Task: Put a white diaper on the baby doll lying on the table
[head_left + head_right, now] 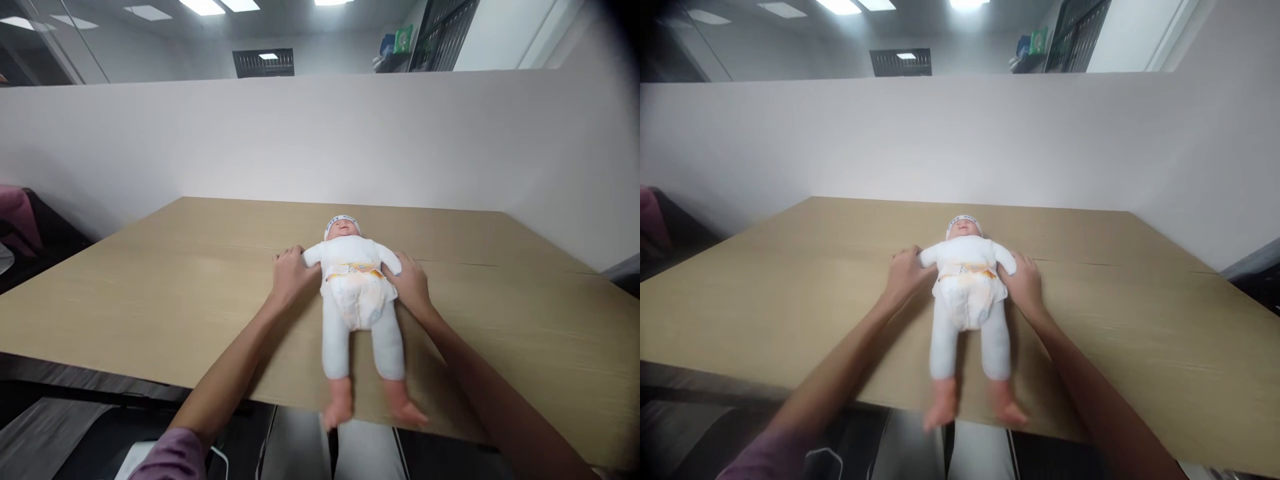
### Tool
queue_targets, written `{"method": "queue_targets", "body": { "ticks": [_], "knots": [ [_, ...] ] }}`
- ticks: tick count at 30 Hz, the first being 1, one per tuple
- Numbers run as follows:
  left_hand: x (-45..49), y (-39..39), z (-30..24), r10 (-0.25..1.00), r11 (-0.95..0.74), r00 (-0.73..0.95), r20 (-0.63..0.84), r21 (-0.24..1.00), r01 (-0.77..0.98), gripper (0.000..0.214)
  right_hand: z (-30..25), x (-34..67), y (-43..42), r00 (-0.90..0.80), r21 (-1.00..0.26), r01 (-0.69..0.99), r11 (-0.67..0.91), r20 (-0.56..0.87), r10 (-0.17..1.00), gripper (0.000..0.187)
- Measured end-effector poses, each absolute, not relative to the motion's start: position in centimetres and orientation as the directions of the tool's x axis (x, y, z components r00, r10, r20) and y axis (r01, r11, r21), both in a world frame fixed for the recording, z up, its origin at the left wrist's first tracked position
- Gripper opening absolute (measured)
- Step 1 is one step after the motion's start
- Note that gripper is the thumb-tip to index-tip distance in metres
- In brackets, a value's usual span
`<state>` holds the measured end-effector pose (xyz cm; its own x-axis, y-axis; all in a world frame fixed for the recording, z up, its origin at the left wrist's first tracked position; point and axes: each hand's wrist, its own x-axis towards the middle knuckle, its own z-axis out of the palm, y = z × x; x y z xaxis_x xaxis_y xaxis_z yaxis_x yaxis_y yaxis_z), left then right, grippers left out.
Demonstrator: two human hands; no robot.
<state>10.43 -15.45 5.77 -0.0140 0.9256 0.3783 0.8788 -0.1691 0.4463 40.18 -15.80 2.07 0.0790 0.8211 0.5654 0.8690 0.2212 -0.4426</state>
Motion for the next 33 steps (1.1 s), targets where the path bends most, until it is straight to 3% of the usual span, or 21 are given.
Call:
{"method": "queue_targets", "body": {
  "ticks": [4, 7, 10, 15, 18, 23, 28, 33],
  "knots": [
    [11.2, -25.2, 7.2, 0.932, -0.141, -0.096, 0.350, 0.591, 0.794, 0.037, 4.0, 41.5, -21.7, 0.078, -0.569, 0.775, 0.274, 0.517, 0.852, 0.035],
    [12.2, -34.3, 5.2, 0.965, -0.088, -0.134, 0.227, 0.758, 0.647, 0.042, 5.1, 42.8, -27.0, -0.015, -0.614, 0.718, 0.327, 0.457, 0.890, 0.039],
    [12.7, -43.3, 1.7, 0.996, -0.041, -0.040, 0.074, 0.838, 0.544, 0.040, 5.7, 43.7, -32.4, -0.139, -0.631, 0.677, 0.379, 0.396, 0.908, 0.039],
    [10.5, -54.4, -3.7, 0.940, -0.072, 0.289, -0.181, 0.724, 0.686, 0.057, 4.9, 43.0, -41.2, -0.362, -0.620, 0.637, 0.458, 0.283, 0.888, 0.037],
    [7.9, -58.3, -5.0, 0.927, -0.056, 0.284, -0.245, 0.657, 0.751, 0.060, 3.3, 41.3, -45.7, -0.415, -0.634, 0.627, 0.453, 0.220, 0.883, 0.034],
    [5.0, -60.7, -4.3, 0.940, -0.033, 0.200, -0.276, 0.510, 0.859, 0.046, -2.5, 38.8, -48.3, -0.419, -0.616, 0.658, 0.433, 0.179, 0.890, 0.040],
    [4.5, -60.6, -3.5, 0.858, -0.047, 0.251, -0.448, 0.418, 0.907, 0.062, -8.0, 38.4, -47.3, -0.400, -0.604, 0.702, 0.377, 0.103, 0.911, 0.043],
    [3.2, -61.1, 0.0, 0.792, -0.102, 0.285, -0.541, 0.343, 0.934, 0.060, -7.4, 39.2, -49.6, -0.301, -0.693, 0.654, 0.303, 0.130, 0.945, 0.037]
  ]
}}
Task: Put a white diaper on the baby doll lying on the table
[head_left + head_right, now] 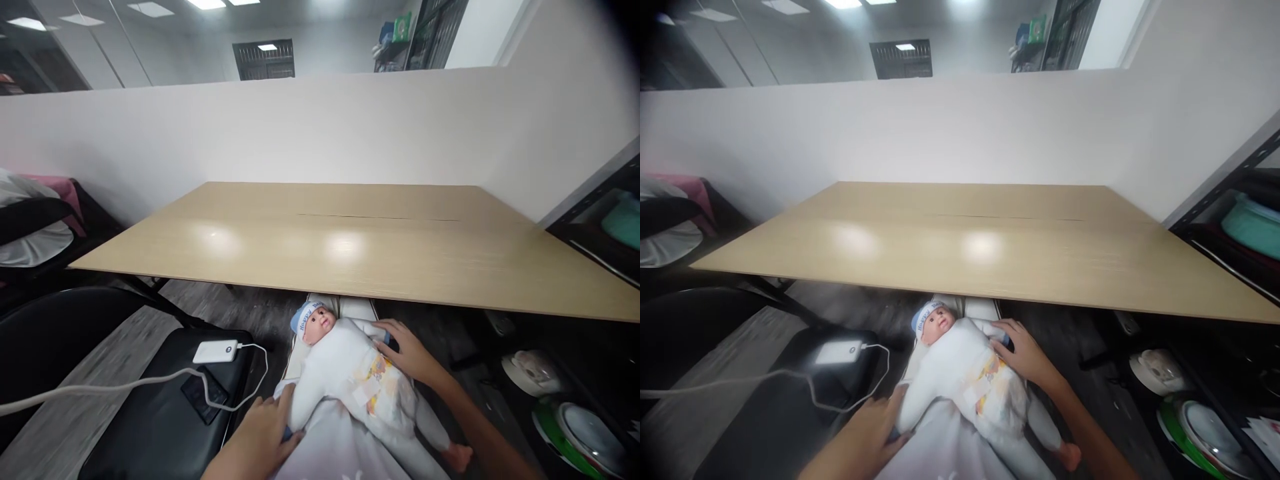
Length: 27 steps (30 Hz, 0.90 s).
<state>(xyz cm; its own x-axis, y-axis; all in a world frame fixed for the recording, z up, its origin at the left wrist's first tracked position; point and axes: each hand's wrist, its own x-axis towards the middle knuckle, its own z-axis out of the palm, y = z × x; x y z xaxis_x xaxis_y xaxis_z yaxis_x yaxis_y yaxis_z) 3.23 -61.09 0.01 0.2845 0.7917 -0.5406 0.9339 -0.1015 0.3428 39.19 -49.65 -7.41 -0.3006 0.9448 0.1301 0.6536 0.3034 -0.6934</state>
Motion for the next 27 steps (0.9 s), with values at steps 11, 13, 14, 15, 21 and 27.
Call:
{"method": "queue_targets", "body": {
  "ticks": [11, 13, 14, 15, 21, 27],
  "knots": [
    [10.9, -53.3, 1.8, 0.686, -0.591, 0.723, 0.081, 0.640, 0.490, 0.045, -6.1, 38.8, -52.9, -0.290, -0.779, 0.591, 0.208, 0.036, 0.956, 0.038],
    [12.5, -51.9, -0.4, 0.576, -0.650, 0.806, 0.139, 0.676, 0.348, 0.044, -6.7, 39.0, -52.6, -0.285, -0.776, 0.591, 0.221, 0.055, 0.957, 0.038],
    [13.0, -51.4, -1.4, 0.547, -0.663, 0.823, 0.152, 0.679, 0.315, 0.042, -7.1, 39.2, -52.4, -0.279, -0.772, 0.592, 0.230, 0.072, 0.958, 0.037],
    [13.3, -51.1, -2.2, 0.534, -0.668, 0.830, 0.161, 0.681, 0.298, 0.040, -7.5, 39.5, -52.2, -0.268, -0.767, 0.596, 0.239, 0.091, 0.959, 0.036],
    [13.7, -51.1, -3.0, 0.563, -0.622, 0.799, 0.210, 0.744, 0.243, 0.023, -9.2, 40.6, -50.7, -0.148, -0.697, 0.673, 0.246, 0.199, 0.969, 0.032],
    [11.5, -52.6, -1.8, 0.564, -0.532, 0.808, 0.168, 0.823, 0.200, 0.021, -5.4, 37.2, -52.0, -0.465, -0.687, 0.574, 0.447, 0.176, 0.868, 0.031]
  ]
}}
